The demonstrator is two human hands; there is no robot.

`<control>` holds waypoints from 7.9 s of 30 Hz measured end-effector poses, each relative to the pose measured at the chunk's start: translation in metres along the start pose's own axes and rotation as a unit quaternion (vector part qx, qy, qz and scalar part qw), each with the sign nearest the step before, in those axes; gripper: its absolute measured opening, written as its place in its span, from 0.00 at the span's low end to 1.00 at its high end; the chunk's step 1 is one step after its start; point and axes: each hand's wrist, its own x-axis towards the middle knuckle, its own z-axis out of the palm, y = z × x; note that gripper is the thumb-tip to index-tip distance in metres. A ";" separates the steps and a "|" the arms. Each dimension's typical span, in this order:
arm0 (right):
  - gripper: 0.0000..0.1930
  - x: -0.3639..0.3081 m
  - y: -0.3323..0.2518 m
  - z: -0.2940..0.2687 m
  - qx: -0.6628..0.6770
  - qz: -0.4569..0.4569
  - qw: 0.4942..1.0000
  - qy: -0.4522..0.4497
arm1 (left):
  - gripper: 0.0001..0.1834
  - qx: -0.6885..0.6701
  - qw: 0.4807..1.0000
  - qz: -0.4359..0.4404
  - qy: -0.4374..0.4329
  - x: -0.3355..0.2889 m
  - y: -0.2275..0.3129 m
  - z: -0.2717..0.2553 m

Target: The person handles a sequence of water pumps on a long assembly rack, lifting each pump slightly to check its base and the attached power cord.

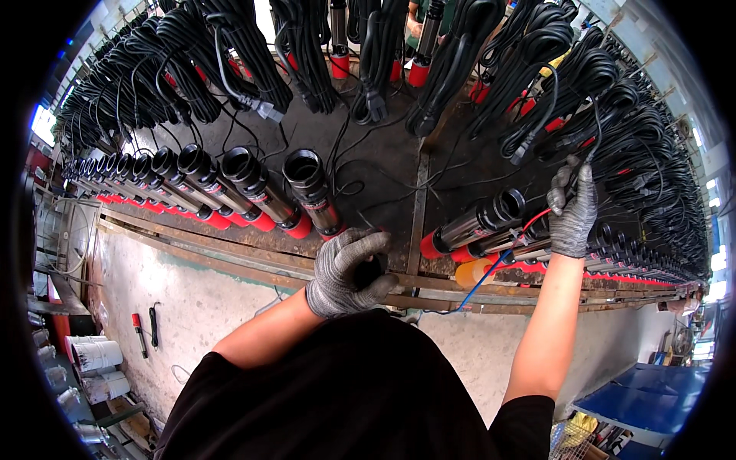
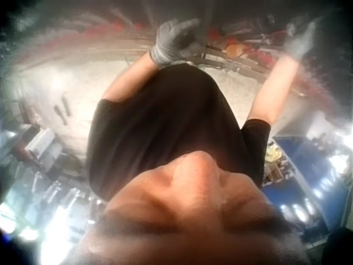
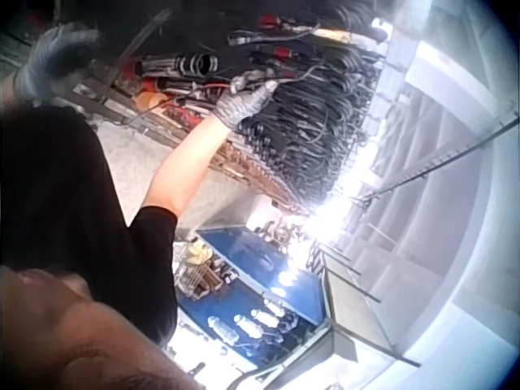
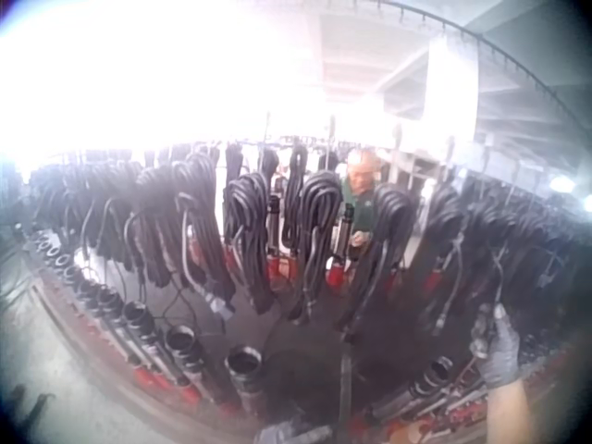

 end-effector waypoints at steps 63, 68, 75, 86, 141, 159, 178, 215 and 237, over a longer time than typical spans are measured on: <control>0.14 -0.009 -0.052 -0.087 -0.046 -0.020 0.998 0.034 | 0.21 0.142 0.976 0.145 -0.075 0.136 0.035 0.094; 0.12 -0.006 -0.051 -0.090 -0.040 -0.013 0.999 0.000 | 0.19 0.126 0.977 0.021 -0.171 0.158 0.024 0.171; 0.09 -0.007 -0.051 -0.091 -0.018 -0.006 1.000 0.006 | 0.13 0.103 0.972 -0.029 -0.207 0.161 0.007 0.198; 0.13 -0.006 -0.054 -0.080 -0.041 0.010 0.998 0.055 | 0.12 0.103 0.984 0.002 -0.149 0.154 0.000 0.202; 0.17 -0.001 -0.045 -0.102 -0.087 0.013 0.992 0.086 | 0.17 -0.080 0.967 0.030 -0.241 0.038 0.061 0.115; 0.14 -0.002 -0.047 -0.100 -0.080 0.007 0.994 0.077 | 0.29 -0.102 0.965 0.039 -0.238 0.041 0.058 0.124; 0.16 -0.002 -0.047 -0.097 -0.013 0.018 0.998 0.063 | 0.25 -0.093 0.960 0.030 -0.262 0.042 0.054 0.125; 0.17 -0.006 -0.048 -0.091 -0.042 0.009 0.995 0.095 | 0.11 0.247 0.957 -0.031 -0.147 0.151 0.006 0.181; 0.15 -0.018 -0.090 -0.054 -0.200 -0.050 0.975 0.082 | 0.07 0.133 0.980 0.008 -0.146 0.162 -0.009 0.217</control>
